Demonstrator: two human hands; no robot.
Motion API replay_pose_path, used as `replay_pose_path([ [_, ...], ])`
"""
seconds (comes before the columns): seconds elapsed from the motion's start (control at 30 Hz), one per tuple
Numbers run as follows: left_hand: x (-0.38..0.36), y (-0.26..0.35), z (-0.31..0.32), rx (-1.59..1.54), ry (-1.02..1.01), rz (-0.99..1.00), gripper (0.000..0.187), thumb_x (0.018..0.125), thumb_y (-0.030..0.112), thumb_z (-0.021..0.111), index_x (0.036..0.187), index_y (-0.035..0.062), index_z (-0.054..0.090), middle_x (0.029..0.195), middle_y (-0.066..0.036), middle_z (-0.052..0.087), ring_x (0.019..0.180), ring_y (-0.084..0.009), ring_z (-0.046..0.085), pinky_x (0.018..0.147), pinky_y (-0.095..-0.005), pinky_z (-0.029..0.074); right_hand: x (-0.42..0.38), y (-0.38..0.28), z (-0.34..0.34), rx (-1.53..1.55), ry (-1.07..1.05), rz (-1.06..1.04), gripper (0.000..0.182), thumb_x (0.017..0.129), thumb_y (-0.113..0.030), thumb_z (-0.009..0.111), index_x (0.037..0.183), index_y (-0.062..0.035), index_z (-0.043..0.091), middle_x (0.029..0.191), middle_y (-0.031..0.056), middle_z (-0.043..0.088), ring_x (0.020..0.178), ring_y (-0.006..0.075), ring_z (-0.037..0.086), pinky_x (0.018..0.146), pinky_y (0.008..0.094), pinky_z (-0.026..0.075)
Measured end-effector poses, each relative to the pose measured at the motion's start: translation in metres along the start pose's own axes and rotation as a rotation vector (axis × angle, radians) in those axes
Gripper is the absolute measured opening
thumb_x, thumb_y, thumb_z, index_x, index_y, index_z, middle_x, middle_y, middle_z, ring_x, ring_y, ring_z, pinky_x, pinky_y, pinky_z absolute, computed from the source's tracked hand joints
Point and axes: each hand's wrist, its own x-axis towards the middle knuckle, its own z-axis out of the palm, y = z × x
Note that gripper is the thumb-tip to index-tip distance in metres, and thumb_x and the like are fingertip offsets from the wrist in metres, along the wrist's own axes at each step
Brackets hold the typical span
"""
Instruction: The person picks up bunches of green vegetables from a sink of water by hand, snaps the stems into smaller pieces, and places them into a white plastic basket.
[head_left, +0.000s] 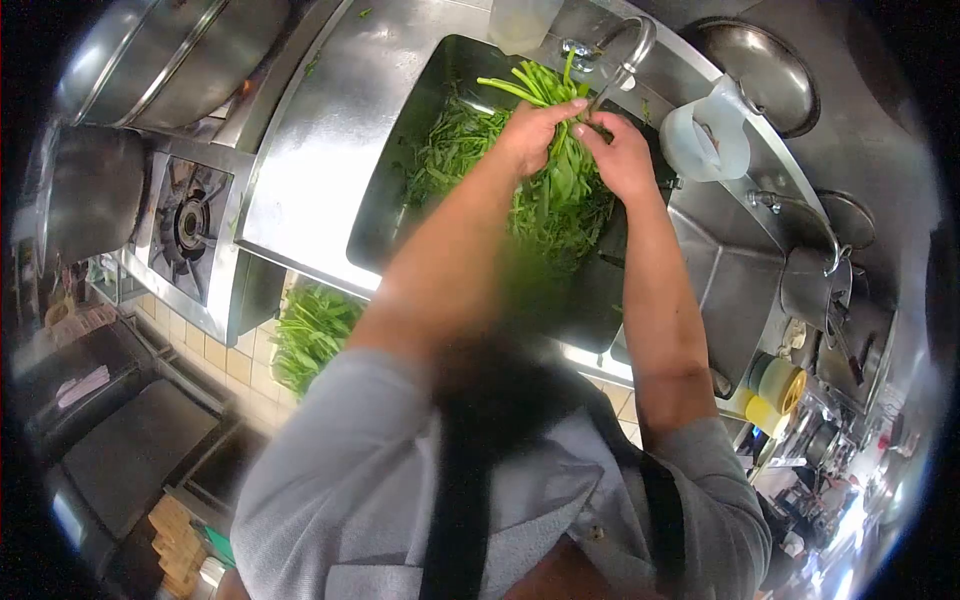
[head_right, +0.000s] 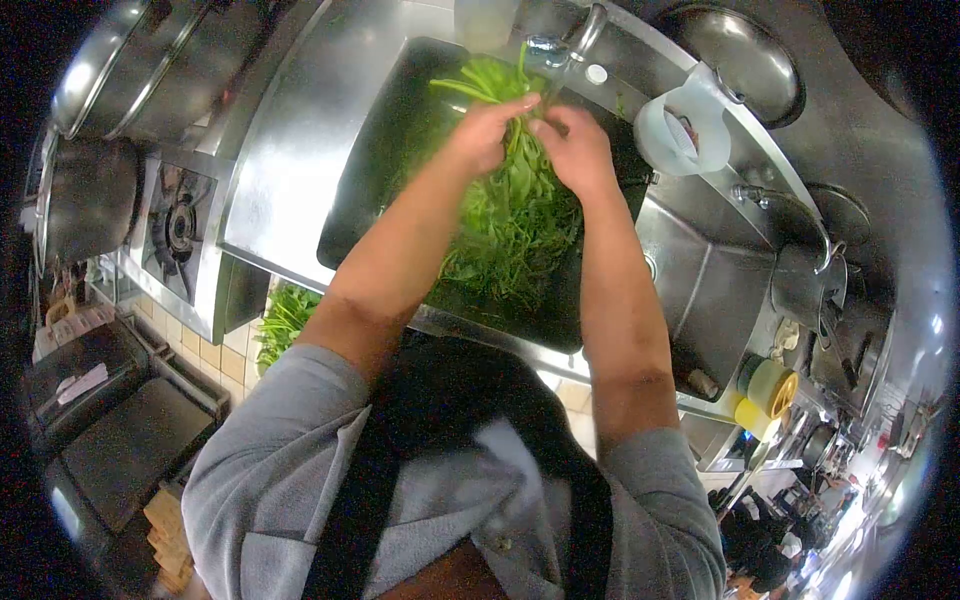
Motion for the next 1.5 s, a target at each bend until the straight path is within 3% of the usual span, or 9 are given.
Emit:
replay_pose_path([
  [0.27,-0.021,0.001,-0.04,0.068,-0.14,0.241,0.034,0.078,0.001,0.07,0.109,-0.0058,0.059,0.099,-0.015,0.067,0.086,-0.0274,0.067,0.075,-0.044,0.057,0.032,0.003,0.015,0.696,0.097,0.253,0.033,0.091,-0.027,0.062,0.104,0.003,0.063,0.087,0.0104,0.067,0.075,0.0182,0.063,0.068,0.0314,0.05],
  [0.33,-0.028,0.014,-0.037,-0.017,-0.021,0.064,0.034,0.077,0.003,0.072,0.108,-0.0048,0.06,0.099,-0.013,0.067,0.085,-0.0259,0.067,0.076,-0.0427,0.056,0.027,-0.019,0.011,0.808,0.047,0.268,0.028,0.093,-0.024,0.061,0.105,0.0012,0.063,0.083,0.0065,0.066,0.066,0.0142,0.059,0.06,0.0287,0.048],
  [0.77,-0.022,0.051,-0.036,0.258,0.009,0.35,0.029,0.074,0.009,0.078,0.098,-0.0034,0.067,0.092,-0.011,0.069,0.08,-0.0183,0.066,0.073,-0.0332,0.052,0.05,-0.005,-0.002,0.553,-0.523,0.33,0.034,0.095,-0.026,0.057,0.121,-0.0031,0.057,0.088,0.0068,0.066,0.07,0.0146,0.059,0.063,0.0267,0.047],
  [0.83,-0.024,0.051,-0.038,0.307,0.081,0.362,0.03,0.074,0.009,0.078,0.098,-0.0036,0.067,0.092,-0.011,0.069,0.079,-0.0182,0.066,0.073,-0.0332,0.053,0.071,0.055,0.024,-0.158,0.0,-0.071,0.041,0.091,-0.024,0.06,0.127,-0.0036,0.055,0.093,0.0082,0.068,0.082,0.0199,0.063,0.073,0.0295,0.05],
  [0.97,-0.03,0.047,-0.046,0.341,0.193,0.374,0.028,0.073,0.01,0.079,0.094,-0.0046,0.067,0.089,-0.009,0.069,0.075,-0.0162,0.065,0.068,-0.0318,0.053,0.042,0.011,-0.004,-0.447,0.095,-0.267,0.041,0.086,-0.023,0.065,0.121,-0.003,0.06,0.097,0.0093,0.069,0.091,0.0216,0.064,0.078,0.0303,0.05],
  [1.03,-0.031,0.043,-0.046,0.353,0.203,0.368,0.027,0.073,0.01,0.079,0.093,-0.004,0.067,0.088,-0.009,0.07,0.073,-0.016,0.064,0.067,-0.0315,0.052,0.035,-0.015,-0.007,0.037,-0.258,-0.07,0.03,0.083,-0.023,0.068,0.106,-0.0025,0.068,0.092,0.0081,0.069,0.084,0.0176,0.063,0.076,0.0297,0.049],
  [1.13,-0.028,0.032,-0.044,0.364,0.188,0.371,0.025,0.073,0.01,0.079,0.092,-0.0029,0.067,0.087,-0.008,0.069,0.072,-0.0157,0.064,0.065,-0.031,0.052,0.034,-0.021,0.003,0.02,-0.386,-0.005,0.03,0.082,-0.028,0.067,0.101,-0.0059,0.071,0.099,0.0141,0.07,0.091,0.0249,0.066,0.083,0.0357,0.05],
  [1.4,-0.029,0.024,-0.043,0.291,0.159,0.356,0.024,0.074,0.009,0.078,0.092,-0.0019,0.068,0.088,-0.007,0.069,0.074,-0.0157,0.063,0.068,-0.0316,0.05,0.035,-0.006,0.022,0.207,-0.123,0.048,0.027,0.081,-0.025,0.064,0.097,-0.0029,0.071,0.095,0.0108,0.07,0.087,0.0222,0.064,0.081,0.0323,0.048],
  [1.5,-0.033,0.022,-0.047,0.28,0.27,0.336,0.024,0.074,0.009,0.077,0.093,-0.0017,0.068,0.089,-0.007,0.069,0.077,-0.0165,0.063,0.07,-0.0327,0.05,0.038,0.005,0.019,0.759,0.033,0.408,0.018,0.087,-0.023,0.062,0.1,-0.0112,0.067,0.101,0.002,0.062,0.081,0.0168,0.058,0.072,0.0346,0.048],
])
